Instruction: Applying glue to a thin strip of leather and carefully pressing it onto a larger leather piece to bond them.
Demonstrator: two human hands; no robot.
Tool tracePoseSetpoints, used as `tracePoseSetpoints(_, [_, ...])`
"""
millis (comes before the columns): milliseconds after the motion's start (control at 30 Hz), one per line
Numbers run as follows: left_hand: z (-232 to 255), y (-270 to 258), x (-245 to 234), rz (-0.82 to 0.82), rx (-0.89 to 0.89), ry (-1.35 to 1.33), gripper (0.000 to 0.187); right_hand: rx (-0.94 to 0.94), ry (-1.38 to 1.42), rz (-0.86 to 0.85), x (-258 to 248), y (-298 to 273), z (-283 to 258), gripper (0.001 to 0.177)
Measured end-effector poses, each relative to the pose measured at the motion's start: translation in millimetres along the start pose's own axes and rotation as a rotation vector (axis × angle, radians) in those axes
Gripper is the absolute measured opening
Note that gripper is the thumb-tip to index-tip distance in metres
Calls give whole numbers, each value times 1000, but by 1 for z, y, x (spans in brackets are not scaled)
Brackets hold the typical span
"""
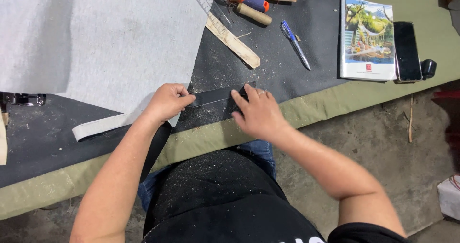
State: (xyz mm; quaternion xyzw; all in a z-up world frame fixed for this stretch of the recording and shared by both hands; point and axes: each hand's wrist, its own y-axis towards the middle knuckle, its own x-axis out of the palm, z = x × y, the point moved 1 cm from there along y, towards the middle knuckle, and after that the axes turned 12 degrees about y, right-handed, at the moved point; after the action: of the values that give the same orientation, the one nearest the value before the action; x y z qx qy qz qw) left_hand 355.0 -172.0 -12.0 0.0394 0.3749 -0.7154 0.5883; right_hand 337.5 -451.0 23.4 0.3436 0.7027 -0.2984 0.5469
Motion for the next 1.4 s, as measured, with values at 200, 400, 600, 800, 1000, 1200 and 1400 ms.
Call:
tracePoseSetpoints(200, [7, -1, -2, -17, -5, -6, 13, 274, 128, -50, 13, -7, -36, 85])
tracePoseSetpoints(400, [12, -7, -6, -25, -17, -13, 14, 325, 200, 77, 24, -10, -43, 85])
tracePoseSetpoints(600, [2, 0, -10, -34, 20, 88, 16, 291, 208, 54, 30, -3, -55, 90])
tracePoseSetpoints(800, [-6, 9, -8, -67, 4, 93, 17, 297, 267, -112, 17, 0, -54, 95])
tracePoseSetpoints(1000, [-12, 15, -8, -99, 4, 84, 18, 303, 276, -161, 12, 2, -60, 94])
tracePoseSetpoints(1200, [-10, 14, -10, -115, 8, 112, 18, 320, 311, -169, 12, 2, -59, 97])
tracePoseSetpoints(1400, [-11, 17, -5, -98, 52, 194, 16, 308, 304, -149, 16, 1, -59, 92])
